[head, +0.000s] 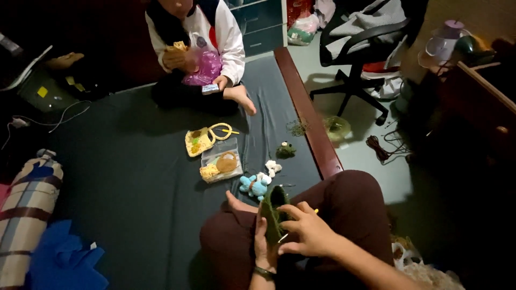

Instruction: Crocheting a small green pouch using a crochet hook and yarn while sitting on the floor.

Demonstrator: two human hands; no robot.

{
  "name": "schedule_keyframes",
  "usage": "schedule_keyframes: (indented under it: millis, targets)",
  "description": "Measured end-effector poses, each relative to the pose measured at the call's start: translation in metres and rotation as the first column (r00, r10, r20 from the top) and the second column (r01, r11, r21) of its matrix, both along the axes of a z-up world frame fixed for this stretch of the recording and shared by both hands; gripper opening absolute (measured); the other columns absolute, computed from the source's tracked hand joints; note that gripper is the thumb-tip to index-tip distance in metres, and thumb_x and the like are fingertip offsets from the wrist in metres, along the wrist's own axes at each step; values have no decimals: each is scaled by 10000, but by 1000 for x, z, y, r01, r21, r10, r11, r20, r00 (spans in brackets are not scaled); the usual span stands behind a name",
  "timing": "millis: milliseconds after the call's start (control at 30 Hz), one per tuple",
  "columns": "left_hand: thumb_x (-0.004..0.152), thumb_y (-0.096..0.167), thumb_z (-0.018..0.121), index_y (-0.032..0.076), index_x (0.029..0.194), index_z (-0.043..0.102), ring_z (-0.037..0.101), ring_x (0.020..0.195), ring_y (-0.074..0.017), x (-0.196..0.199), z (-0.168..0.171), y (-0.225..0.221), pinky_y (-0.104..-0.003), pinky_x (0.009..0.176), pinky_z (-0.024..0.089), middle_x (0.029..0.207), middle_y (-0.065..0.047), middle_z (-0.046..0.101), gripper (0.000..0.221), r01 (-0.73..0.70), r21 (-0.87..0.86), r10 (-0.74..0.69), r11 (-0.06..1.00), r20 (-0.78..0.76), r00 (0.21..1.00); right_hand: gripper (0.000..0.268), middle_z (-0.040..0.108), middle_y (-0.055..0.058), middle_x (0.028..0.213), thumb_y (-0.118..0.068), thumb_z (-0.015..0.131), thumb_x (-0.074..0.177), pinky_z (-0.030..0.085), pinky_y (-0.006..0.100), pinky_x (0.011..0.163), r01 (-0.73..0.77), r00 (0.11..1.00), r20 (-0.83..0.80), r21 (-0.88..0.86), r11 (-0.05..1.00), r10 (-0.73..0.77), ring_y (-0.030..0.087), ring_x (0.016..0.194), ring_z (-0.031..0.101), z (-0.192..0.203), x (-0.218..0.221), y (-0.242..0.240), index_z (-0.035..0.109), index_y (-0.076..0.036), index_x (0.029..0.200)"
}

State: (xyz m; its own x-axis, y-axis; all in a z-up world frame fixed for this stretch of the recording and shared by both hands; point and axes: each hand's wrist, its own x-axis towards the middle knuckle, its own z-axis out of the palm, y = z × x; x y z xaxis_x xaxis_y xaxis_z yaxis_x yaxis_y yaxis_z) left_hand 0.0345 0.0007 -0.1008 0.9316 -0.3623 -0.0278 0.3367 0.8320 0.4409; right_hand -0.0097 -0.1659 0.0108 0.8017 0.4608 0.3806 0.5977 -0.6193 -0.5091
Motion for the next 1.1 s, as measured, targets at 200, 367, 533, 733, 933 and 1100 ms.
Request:
schedule_keyframes:
  millis: [200, 367, 533, 733, 933, 1100]
  targets:
    - [947, 125, 600, 87, 1451, 539, 638, 1053, -228, 13, -57, 12, -352, 874, 495, 1268, -107, 666, 509, -167, -33, 166, 985, -16, 986, 138, 601, 66, 1380, -197, 794, 761, 446, 407, 933, 192, 979, -107, 216, 957, -172, 286, 1044, 486, -38, 4, 7, 784, -130, 881]
    - [898, 402, 693, 73, 1259, 673, 676, 963, -268, 19, -80, 15, -426, 846, 533, 1141, -104, 716, 489, -9, -94, -12, 996, -219, 976, 134, 447, 128, 1540, -222, 710, 690, 392, 429, 957, 97, 973, -230, 281, 955, -31, 317, 1137, 428, -35, 7, -13, 688, -89, 697]
    - [866, 232, 734, 90, 1327, 650, 655, 1046, -291, 16, -63, 10, -424, 917, 499, 1210, -117, 700, 489, -38, -24, 35, 999, -109, 993, 123, 462, 123, 1542, -168, 715, 656, 306, 464, 1081, 97, 947, -314, 461, 882, 60, 327, 1287, 401, -52, 11, -30, 624, -85, 656]
    - [848, 168, 731, 60, 1349, 616, 624, 1057, -298, 13, -37, 7, -437, 919, 482, 1229, -128, 672, 525, -137, 94, 145, 986, -89, 985, 162, 552, 127, 1420, -84, 740, 756, 433, 340, 862, 218, 779, -514, 759, 614, 358, 237, 1036, 536, -101, 22, -49, 584, -51, 785]
    - [843, -5, 698, 13, 1390, 563, 612, 1058, -319, 16, -29, 1, -420, 949, 473, 1222, -172, 648, 564, -173, 237, 225, 956, -213, 951, 213, 600, 163, 1313, 126, 714, 774, 597, 367, 569, 463, 593, -638, 769, 440, 491, 289, 652, 679, -121, 16, -56, 655, 86, 975]
    - [862, 21, 636, 6, 1477, 496, 568, 1191, -349, 15, -16, 2, -434, 1015, 443, 1392, -207, 593, 631, -20, 264, 88, 964, -246, 965, 106, 604, 171, 1364, 19, 700, 694, 457, 299, 736, 394, 672, -534, 844, 363, 513, 210, 832, 569, -133, 23, -62, 636, 11, 779]
